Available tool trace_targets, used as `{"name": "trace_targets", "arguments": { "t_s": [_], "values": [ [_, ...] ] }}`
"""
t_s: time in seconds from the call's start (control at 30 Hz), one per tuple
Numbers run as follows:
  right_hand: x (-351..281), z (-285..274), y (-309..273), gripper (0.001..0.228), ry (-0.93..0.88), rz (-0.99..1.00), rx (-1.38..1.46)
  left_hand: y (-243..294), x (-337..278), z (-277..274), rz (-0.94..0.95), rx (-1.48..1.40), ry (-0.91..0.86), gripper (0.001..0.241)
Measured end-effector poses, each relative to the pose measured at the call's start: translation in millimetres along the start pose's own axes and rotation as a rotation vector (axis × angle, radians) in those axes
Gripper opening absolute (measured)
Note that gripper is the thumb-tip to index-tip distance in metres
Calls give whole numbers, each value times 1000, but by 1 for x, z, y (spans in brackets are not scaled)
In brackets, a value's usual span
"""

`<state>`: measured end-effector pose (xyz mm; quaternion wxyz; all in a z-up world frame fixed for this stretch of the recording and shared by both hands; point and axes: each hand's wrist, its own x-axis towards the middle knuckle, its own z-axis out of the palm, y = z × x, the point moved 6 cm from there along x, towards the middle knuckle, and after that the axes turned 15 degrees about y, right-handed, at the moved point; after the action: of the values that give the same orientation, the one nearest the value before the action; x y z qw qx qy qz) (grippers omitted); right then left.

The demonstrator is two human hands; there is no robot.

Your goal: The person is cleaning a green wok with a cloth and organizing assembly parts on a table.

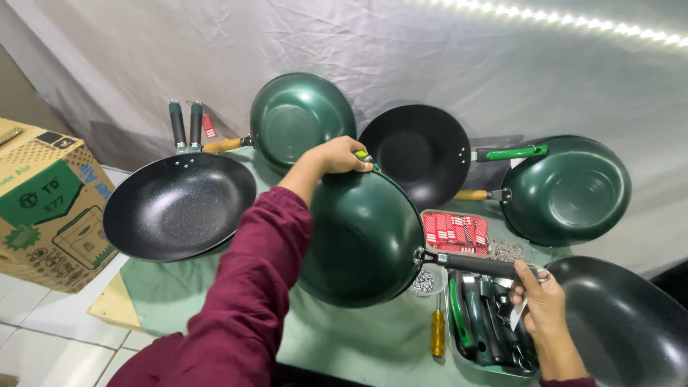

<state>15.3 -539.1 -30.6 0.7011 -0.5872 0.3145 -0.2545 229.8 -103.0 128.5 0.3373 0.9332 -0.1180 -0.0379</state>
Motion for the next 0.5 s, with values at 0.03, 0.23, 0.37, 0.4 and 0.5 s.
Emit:
{"name": "trace_targets", "arguments": {
  "t_s": [0.03, 0.23, 0.37, 0.4, 0.5],
  "values": [
    [-2, 1, 3, 34, 3, 1, 3, -14, 17, 19, 2, 3, -2, 49],
    [10, -4, 25, 34, 93, 28, 3, -58, 65, 85, 77, 16, 112, 45],
    [15, -2, 41, 38, 40, 51, -47, -107, 78, 127, 11, 20, 202, 48],
    [21, -3, 51, 31, 54, 37, -2, -124, 84, 138, 2, 38, 255, 50],
    [18, 5, 54, 31, 96, 34, -41, -139, 60, 145, -109, 37, 225, 47]
  ]
}}
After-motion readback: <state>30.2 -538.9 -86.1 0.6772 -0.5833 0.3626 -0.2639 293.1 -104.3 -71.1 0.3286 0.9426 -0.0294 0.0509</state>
